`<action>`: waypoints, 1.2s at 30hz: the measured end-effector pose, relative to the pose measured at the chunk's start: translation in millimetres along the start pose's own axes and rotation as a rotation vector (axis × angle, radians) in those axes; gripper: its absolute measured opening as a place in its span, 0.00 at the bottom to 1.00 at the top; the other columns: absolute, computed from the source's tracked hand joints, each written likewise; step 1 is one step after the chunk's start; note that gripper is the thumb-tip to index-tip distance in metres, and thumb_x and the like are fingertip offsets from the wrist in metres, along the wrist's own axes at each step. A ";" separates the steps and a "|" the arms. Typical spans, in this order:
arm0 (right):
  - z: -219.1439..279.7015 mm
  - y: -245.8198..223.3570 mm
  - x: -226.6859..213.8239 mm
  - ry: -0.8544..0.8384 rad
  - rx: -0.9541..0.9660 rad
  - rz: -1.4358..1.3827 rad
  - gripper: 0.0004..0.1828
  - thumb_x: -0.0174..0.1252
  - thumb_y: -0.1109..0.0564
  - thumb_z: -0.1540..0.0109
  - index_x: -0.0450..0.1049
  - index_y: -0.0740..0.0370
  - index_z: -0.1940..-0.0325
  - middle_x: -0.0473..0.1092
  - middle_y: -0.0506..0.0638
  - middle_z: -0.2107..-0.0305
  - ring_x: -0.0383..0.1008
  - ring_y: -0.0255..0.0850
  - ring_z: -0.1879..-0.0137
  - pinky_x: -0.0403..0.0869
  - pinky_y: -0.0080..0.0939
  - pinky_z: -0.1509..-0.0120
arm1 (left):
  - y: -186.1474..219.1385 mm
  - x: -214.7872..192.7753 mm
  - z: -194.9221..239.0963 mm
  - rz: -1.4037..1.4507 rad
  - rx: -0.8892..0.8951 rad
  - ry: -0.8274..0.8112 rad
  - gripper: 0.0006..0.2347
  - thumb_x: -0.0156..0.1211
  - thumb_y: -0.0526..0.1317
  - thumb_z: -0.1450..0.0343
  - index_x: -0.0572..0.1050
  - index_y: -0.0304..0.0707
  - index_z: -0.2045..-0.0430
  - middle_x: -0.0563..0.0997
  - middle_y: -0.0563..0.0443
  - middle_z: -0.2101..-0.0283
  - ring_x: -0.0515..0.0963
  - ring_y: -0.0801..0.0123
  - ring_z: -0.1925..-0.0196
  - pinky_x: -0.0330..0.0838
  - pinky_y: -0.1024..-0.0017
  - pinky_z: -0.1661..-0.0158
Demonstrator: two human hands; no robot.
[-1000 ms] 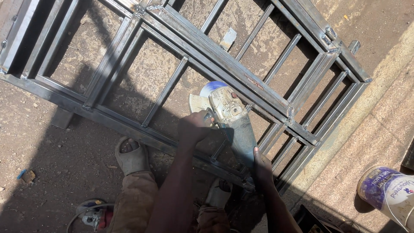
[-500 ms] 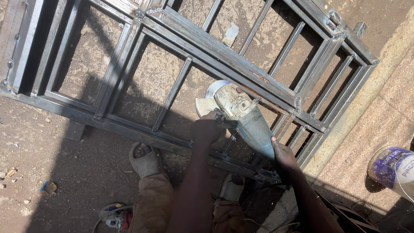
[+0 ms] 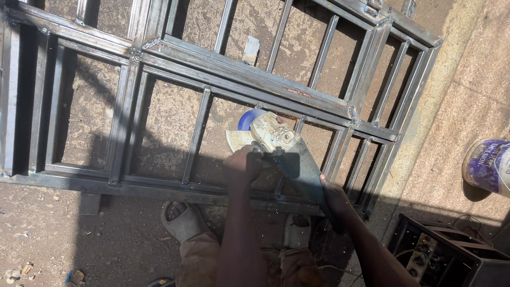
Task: Smoothing out weld joints on a metal gate frame using a handheld angle grinder.
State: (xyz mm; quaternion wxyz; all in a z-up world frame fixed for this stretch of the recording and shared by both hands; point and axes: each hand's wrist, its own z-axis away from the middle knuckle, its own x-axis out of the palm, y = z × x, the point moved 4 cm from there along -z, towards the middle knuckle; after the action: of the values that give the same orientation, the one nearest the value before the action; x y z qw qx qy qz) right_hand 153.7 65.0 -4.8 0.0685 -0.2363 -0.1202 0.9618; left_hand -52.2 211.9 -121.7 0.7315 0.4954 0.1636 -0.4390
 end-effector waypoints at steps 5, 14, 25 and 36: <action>-54.5 51.4 -3.6 0.004 -0.060 -0.042 0.39 0.50 0.29 0.29 0.81 0.70 0.50 0.76 0.69 0.62 0.77 0.62 0.52 0.71 0.64 0.42 | -18.0 -4.4 -2.2 -0.037 0.189 0.176 0.19 0.46 0.61 0.30 0.78 0.51 0.74 0.76 0.49 0.80 0.84 0.57 0.72 0.78 0.61 0.68; -14.8 -16.2 -5.1 -0.044 -0.081 0.007 0.39 0.52 0.28 0.31 0.80 0.71 0.47 0.75 0.70 0.54 0.73 0.60 0.45 0.66 0.65 0.34 | 1.8 -11.7 5.9 -0.052 0.054 0.118 0.15 0.52 0.59 0.31 0.76 0.50 0.74 0.75 0.50 0.81 0.84 0.55 0.74 0.78 0.60 0.68; -16.5 -14.3 -14.4 0.009 -0.003 0.006 0.45 0.48 0.24 0.30 0.79 0.75 0.49 0.73 0.74 0.54 0.73 0.65 0.44 0.66 0.64 0.35 | 34.6 -36.8 -24.4 -0.042 -0.345 -0.553 0.20 0.49 0.57 0.26 0.73 0.60 0.41 0.83 0.49 0.49 0.81 0.58 0.43 0.71 0.58 0.43; -61.6 -108.2 14.0 -0.056 -0.314 0.505 0.46 0.46 0.18 0.34 0.81 0.64 0.70 0.76 0.65 0.78 0.81 0.55 0.68 0.75 0.52 0.47 | -25.9 -96.7 -16.0 0.202 -0.295 0.119 0.11 0.62 0.51 0.34 0.83 0.47 0.68 0.85 0.44 0.72 0.87 0.47 0.63 0.80 0.54 0.59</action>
State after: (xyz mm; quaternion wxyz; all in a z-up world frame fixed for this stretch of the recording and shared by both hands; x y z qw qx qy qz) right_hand 178.6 183.9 -35.4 -0.2136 -0.2397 -0.2069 0.9242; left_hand -124.2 269.0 -78.8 0.8256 0.4218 0.2188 -0.3044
